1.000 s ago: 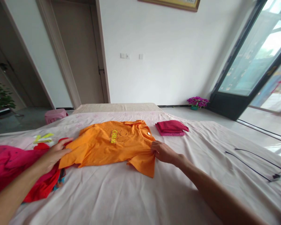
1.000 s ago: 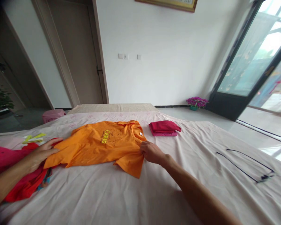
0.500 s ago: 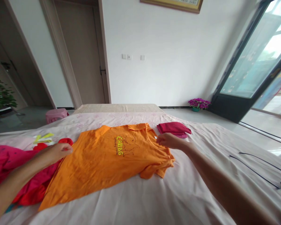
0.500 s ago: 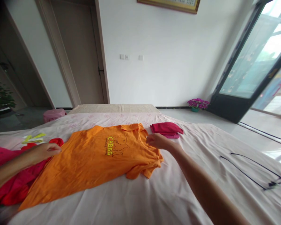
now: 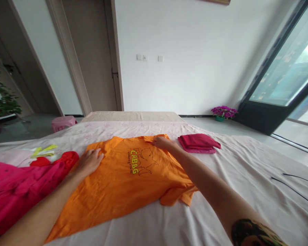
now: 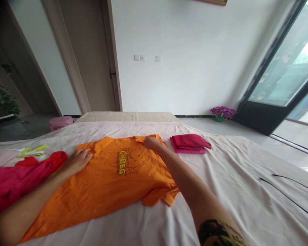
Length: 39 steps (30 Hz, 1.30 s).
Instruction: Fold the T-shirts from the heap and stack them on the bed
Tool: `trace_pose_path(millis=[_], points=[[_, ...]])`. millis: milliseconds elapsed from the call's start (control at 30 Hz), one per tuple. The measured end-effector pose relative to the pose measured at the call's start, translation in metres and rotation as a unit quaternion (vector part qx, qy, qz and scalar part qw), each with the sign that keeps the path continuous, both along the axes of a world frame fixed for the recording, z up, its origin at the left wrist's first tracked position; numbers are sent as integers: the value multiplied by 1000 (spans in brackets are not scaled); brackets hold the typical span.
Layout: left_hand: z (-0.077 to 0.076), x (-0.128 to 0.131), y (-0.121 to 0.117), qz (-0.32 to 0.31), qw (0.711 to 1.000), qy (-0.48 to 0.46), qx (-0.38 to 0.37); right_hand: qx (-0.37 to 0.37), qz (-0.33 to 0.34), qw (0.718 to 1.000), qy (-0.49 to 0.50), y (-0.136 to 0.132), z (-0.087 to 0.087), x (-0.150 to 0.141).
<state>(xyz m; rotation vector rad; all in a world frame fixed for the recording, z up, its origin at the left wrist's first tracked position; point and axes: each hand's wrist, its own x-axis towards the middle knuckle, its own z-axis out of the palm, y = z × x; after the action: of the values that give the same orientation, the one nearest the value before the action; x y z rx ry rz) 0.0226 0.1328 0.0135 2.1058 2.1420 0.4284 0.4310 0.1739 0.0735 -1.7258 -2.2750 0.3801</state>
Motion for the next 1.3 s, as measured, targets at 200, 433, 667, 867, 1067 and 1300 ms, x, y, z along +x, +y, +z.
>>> trace_pose_path(millis=[200, 433, 667, 867, 1067, 1300], points=[[-4, 4, -2, 81, 994, 78, -11, 53, -102, 989, -97, 14, -4, -3], [-2, 11, -7, 91, 993, 79, 4, 29, 83, 984, -155, -40, -27, 8], [1, 10, -27, 20, 975, 188, 114, 95, -16, 971, -218, -87, 6, 52], [11, 4, -65, -132, 966, 140, 171, 146, 17, 987, -71, -178, 31, 73], [44, -2, -139, -254, 965, 3, 71, 80, 133, 988, 15, -254, 27, 89], [38, -32, -192, -286, 957, 31, -34, 79, 154, 981, -92, -281, 23, 94]])
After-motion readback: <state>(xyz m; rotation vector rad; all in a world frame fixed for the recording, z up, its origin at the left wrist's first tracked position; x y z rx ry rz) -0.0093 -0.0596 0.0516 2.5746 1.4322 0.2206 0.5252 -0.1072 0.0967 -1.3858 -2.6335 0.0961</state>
